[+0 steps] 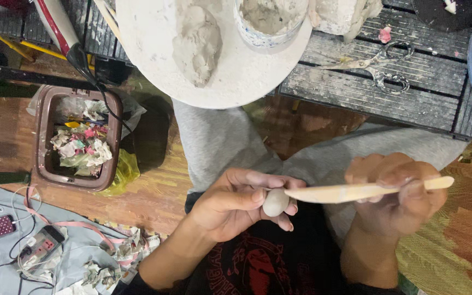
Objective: The person shapes a small piece of clay into a ball by rolling it between their palms and fingers. They then use a wooden modeling tool to smooth and refine the surface of the clay ball.
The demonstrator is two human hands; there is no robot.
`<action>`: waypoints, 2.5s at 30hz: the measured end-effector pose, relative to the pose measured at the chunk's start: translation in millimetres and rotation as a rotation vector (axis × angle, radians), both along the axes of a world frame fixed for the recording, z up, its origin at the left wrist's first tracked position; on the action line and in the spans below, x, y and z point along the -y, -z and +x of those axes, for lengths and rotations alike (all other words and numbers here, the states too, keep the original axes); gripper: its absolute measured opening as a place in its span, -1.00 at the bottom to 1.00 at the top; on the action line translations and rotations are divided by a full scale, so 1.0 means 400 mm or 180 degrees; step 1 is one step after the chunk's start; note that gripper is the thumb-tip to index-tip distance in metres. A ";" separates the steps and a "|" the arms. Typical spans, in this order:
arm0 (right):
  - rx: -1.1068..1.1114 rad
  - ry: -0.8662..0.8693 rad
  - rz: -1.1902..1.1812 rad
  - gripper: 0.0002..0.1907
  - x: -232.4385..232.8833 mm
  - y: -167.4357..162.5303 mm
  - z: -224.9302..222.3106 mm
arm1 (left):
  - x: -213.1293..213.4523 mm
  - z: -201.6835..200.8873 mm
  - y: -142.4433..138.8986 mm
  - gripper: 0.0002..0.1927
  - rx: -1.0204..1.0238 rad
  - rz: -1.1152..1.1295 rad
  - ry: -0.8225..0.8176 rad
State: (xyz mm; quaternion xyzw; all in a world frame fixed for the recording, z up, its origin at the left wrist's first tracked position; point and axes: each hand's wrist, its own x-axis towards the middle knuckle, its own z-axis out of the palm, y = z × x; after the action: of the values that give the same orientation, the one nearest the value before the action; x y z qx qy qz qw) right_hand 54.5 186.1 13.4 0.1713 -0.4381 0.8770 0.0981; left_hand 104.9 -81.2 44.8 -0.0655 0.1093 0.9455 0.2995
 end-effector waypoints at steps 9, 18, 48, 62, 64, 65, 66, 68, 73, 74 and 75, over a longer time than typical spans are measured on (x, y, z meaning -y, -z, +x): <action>-0.0120 -0.0199 0.0048 -0.75 0.023 0.001 0.008 | 0.003 -0.010 -0.001 -0.60 -0.0519 0.0173 -0.0120; -0.0058 -0.0295 -0.0179 -0.75 0.064 -0.014 0.009 | 0.005 -0.009 -0.002 -0.41 -0.0432 -0.0194 -0.0124; -0.0554 -0.1300 -0.0076 -0.66 -0.021 -0.021 -0.006 | 0.062 -0.044 -0.064 -0.27 -0.1325 -0.0839 0.0183; -0.0449 -0.1294 0.0164 -0.73 -0.061 -0.025 -0.045 | 0.066 -0.038 -0.093 -0.35 -0.1092 -0.0899 0.0403; -0.0355 -0.1469 0.0058 -0.70 -0.064 -0.031 -0.037 | 0.065 -0.040 -0.091 -0.33 -0.1105 -0.0942 0.0380; -0.0332 -0.1595 0.0008 -0.68 -0.065 -0.034 -0.031 | 0.064 -0.041 -0.090 -0.33 -0.1169 -0.0973 0.0329; -0.0306 -0.1714 -0.0037 -0.66 -0.064 -0.038 -0.024 | 0.064 -0.041 -0.088 -0.33 -0.1234 -0.0996 0.0285; -0.0466 -0.1526 0.0195 -0.71 -0.060 -0.043 -0.014 | 0.063 -0.041 -0.084 -0.32 -0.1256 -0.1016 0.0282; -0.0540 -0.1141 0.0365 -0.72 -0.048 -0.040 -0.025 | 0.062 -0.038 -0.076 -0.33 -0.1259 -0.1028 0.0288; -0.0535 -0.1156 0.0291 -0.72 -0.047 -0.037 -0.031 | 0.062 -0.037 -0.076 -0.34 -0.1216 -0.0997 0.0292; -0.0526 -0.1174 0.0220 -0.73 -0.047 -0.034 -0.037 | 0.062 -0.038 -0.075 -0.35 -0.1170 -0.0961 0.0294</action>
State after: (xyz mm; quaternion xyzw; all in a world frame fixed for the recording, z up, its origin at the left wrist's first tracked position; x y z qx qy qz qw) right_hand 39.8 204.9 27.2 0.3233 -0.4195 0.8475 -0.0345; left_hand 89.9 -105.8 74.9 0.0688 0.3050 0.8998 0.3043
